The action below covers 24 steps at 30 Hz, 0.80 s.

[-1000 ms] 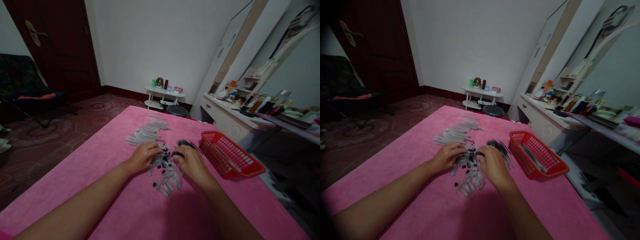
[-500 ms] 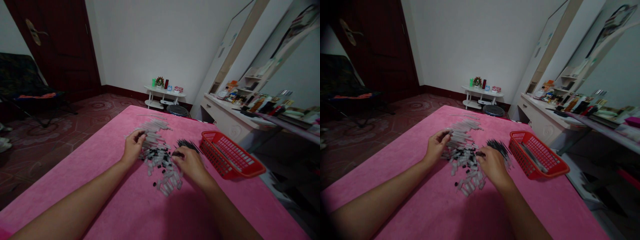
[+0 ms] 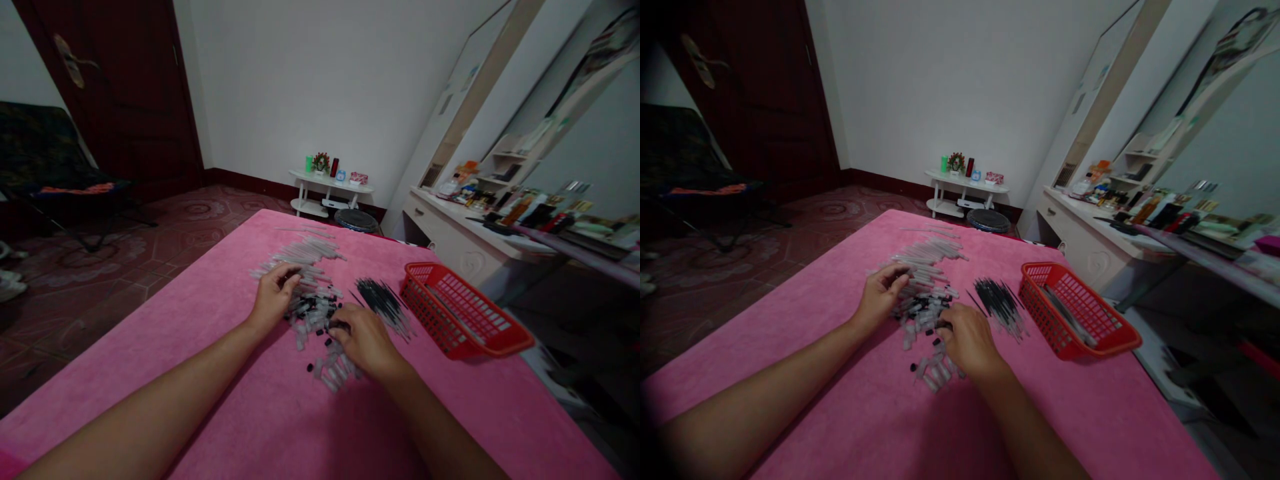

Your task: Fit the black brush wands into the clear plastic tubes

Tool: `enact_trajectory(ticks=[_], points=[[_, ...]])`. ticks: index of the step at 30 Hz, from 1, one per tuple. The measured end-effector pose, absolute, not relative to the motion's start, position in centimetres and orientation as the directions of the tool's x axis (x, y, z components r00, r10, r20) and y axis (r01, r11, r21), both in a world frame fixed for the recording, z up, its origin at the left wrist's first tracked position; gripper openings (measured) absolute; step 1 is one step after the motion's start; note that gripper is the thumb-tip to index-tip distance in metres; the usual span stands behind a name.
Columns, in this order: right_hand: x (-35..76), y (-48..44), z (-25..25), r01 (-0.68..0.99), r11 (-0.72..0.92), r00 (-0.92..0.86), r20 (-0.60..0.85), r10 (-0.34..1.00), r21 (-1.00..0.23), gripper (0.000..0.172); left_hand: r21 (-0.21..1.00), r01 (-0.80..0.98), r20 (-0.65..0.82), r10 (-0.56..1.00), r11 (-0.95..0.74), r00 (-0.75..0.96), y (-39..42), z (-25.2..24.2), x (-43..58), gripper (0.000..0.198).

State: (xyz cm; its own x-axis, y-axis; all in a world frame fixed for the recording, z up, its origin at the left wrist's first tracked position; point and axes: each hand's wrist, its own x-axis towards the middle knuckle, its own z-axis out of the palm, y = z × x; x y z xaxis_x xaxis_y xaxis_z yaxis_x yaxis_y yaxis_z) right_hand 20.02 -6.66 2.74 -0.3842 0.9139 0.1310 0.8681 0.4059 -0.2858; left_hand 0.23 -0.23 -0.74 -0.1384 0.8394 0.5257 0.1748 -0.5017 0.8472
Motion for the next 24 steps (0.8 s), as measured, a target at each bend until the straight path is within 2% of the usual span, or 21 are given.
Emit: enact_trajectory(ticks=[3, 8, 10, 12, 13, 15, 19, 21, 24], points=[[19.3, -6.9, 2.6, 0.844, 0.476, -0.462, 0.114, 0.879, -0.248, 0.012, 0.831, 0.198, 0.545, 0.832, -0.52, -0.102, -0.5, -0.7, 0.3, 0.018], [18.6, -7.5, 2.9, 0.863, 0.492, -0.489, 0.061, 0.87, -0.113, 0.013, 0.822, 0.215, 0.553, 0.829, -0.527, -0.082, -0.4, -1.1, 0.4, 0.019], [18.4, -7.7, 2.8, 0.862, 0.502, -0.497, 0.074, 0.864, -0.076, 0.015, 0.813, 0.228, 0.561, 0.826, -0.536, -0.061, -0.4, -1.2, 0.4, 0.019], [18.3, -7.8, 2.6, 0.856, 0.508, -0.497, 0.119, 0.86, -0.094, 0.016, 0.791, 0.255, 0.58, 0.815, -0.556, -0.02, -0.5, -1.1, 0.4, 0.018], [18.3, -7.8, 2.5, 0.855, 0.5, -0.48, 0.152, 0.864, -0.139, 0.016, 0.772, 0.273, 0.594, 0.805, -0.573, 0.01, -0.6, -1.1, 0.4, 0.018], [18.4, -7.6, 2.5, 0.832, 0.462, -0.409, 0.225, 0.885, -0.306, 0.016, 0.726, 0.307, 0.62, 0.779, -0.615, 0.093, -0.9, -1.0, 0.5, 0.018], [18.7, -7.1, 2.8, 0.632, 0.37, -0.21, 0.309, 0.928, -0.681, 0.012, 0.618, 0.346, 0.64, 0.708, -0.706, 0.3, -1.6, -0.7, 0.8, 0.02], [18.8, -6.9, 2.9, 0.54, 0.358, -0.128, 0.345, 0.93, -0.762, 0.01, 0.574, 0.36, 0.634, 0.677, -0.736, 0.373, -1.9, -0.6, 1.0, 0.021], [19.0, -6.6, 2.8, 0.5, 0.365, -0.062, 0.388, 0.92, -0.785, 0.01, 0.529, 0.374, 0.635, 0.648, -0.762, 0.422, -2.2, -0.6, 1.2, 0.021]])
